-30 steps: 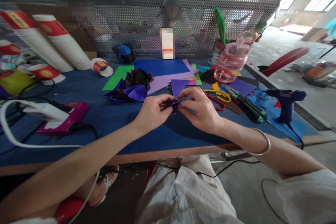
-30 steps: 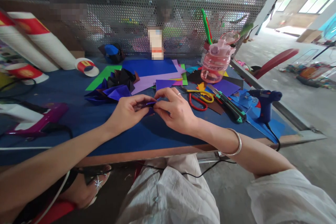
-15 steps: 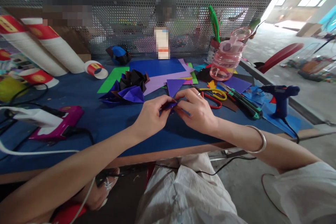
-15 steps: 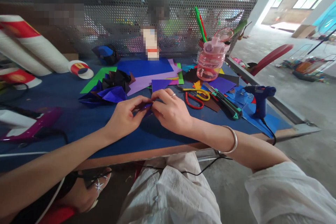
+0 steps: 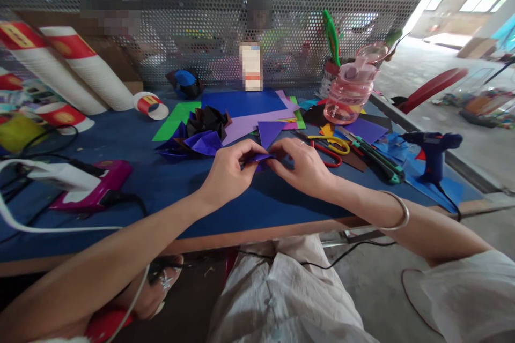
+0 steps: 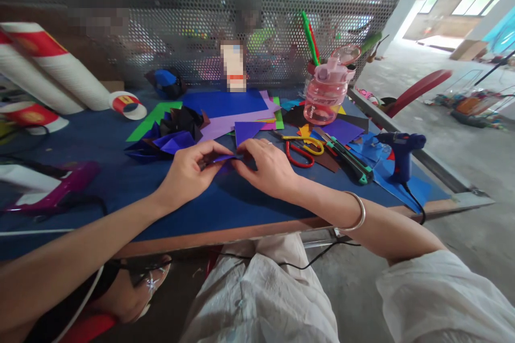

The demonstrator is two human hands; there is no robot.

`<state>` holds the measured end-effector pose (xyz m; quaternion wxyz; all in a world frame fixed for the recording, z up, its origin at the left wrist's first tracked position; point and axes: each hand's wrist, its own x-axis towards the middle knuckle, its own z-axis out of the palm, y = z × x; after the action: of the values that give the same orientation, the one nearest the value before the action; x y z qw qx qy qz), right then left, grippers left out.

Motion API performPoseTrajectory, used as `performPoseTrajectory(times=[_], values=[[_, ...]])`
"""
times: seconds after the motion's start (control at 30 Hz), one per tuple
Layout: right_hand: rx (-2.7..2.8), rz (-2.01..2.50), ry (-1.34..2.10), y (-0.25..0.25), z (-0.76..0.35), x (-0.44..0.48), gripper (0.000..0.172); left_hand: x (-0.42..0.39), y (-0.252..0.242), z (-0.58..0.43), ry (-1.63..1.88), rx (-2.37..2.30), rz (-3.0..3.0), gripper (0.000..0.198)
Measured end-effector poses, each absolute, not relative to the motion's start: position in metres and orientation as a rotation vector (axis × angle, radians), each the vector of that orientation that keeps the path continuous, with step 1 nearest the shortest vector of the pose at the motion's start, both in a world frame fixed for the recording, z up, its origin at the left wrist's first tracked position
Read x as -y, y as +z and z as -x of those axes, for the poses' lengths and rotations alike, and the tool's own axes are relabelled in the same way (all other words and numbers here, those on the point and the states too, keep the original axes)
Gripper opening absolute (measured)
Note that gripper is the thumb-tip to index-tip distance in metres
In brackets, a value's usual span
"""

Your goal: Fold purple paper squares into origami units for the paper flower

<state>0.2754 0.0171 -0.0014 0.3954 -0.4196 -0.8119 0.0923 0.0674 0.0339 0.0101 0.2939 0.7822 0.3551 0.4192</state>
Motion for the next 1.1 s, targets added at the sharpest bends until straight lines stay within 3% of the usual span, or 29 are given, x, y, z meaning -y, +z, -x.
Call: performPoseTrajectory(times=[0.37,0.7,0.93,1.1], values=[[2.073,1.085,0.577,-0.003,-0.270,-0.012,0.026,-0.034,0.007,-0.068,1.049,-0.977,-2.141,0.025],[2.020,1.104,0.541,-0.003,-0.268,-0.010,0.025,-0.039,0.005,-0.066,0.825,-1.168,-2.327,0.017],[2.047,1.065,0.667,-0.002,-0.265,-0.006,0.017,-0.037,0.006,-0.064,0.814,-1.304,-2.429,0.031],[1.984,1.119,0.634,-0.003,-0.269,-0.014,0.020,-0.044,0.005,-0.064,0.841,-1.298,-2.394,0.020]])
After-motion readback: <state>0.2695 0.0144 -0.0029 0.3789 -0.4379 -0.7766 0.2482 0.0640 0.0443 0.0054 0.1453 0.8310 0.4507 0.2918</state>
